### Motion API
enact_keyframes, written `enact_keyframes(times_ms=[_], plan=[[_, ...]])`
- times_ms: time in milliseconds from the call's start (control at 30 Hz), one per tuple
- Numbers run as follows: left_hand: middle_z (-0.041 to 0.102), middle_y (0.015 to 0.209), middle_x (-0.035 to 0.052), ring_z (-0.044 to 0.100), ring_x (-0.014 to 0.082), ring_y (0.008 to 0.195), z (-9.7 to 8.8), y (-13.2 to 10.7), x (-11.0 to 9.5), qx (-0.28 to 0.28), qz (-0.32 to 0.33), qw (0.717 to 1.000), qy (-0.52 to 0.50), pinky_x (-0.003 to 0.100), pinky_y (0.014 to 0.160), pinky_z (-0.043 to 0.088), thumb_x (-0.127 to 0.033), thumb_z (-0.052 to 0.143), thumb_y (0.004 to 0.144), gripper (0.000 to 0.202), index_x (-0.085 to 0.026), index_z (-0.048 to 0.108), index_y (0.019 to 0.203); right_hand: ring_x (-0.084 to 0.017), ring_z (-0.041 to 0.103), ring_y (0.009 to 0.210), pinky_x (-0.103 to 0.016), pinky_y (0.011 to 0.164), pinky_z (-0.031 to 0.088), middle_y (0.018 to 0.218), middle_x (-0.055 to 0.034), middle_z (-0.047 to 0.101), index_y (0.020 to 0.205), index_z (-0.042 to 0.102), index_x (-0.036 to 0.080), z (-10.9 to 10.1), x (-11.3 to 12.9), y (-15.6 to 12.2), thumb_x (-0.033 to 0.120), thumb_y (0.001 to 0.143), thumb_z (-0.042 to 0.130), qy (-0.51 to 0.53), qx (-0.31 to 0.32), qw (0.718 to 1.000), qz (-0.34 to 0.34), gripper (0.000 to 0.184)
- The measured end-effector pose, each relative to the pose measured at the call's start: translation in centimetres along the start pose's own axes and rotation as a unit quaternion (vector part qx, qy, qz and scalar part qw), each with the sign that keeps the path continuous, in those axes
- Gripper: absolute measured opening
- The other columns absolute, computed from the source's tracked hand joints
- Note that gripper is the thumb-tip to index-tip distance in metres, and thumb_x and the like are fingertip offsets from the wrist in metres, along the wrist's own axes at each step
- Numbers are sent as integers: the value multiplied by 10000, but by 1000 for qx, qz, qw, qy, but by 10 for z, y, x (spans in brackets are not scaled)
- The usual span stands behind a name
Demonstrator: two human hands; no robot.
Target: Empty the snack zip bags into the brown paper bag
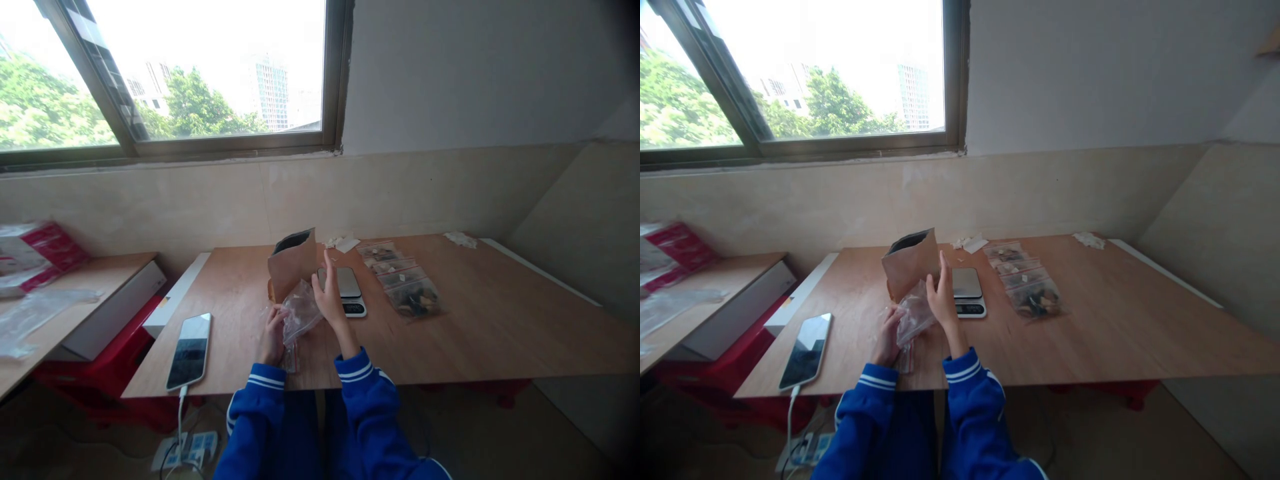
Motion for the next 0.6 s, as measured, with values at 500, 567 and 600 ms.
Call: enact_keyframes(times_ms=[500, 567, 600], plan=[[659, 753, -5, 615, 129, 694, 23, -3, -8, 68, 9, 997, 36, 228, 648, 471, -243, 745, 655, 197, -176, 580, 737, -254, 685, 868, -359, 768, 527, 869, -82, 729, 865, 648, 182, -21, -43, -76, 596, 601, 780, 241, -2, 911, 336, 509], [680, 784, 14, 633, 134, 711, 22, -7, -14, 38, 35, 995, 83, 217, 638, 469, -236, 752, 651, 204, -164, 624, 793, -257, 693, 839, -360, 742, 528, 826, -76, 730, 802, 639, 189, -37, -46, -74, 586, 586, 793, 242, -49, 910, 335, 478], [687, 788, 20, 644, 139, 717, 20, -10, -18, 12, 52, 994, 96, 211, 622, 465, -235, 752, 648, 215, -164, 630, 809, -256, 695, 833, -361, 740, 528, 818, -73, 729, 784, 636, 192, -46, -46, -73, 581, 586, 797, 239, -65, 912, 327, 465]])
Point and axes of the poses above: each hand's wrist, its own y-axis towards the middle knuckle, its own z-axis out of the palm, x = y × z, the point moved 6 cm from there along y, towards the middle knuckle
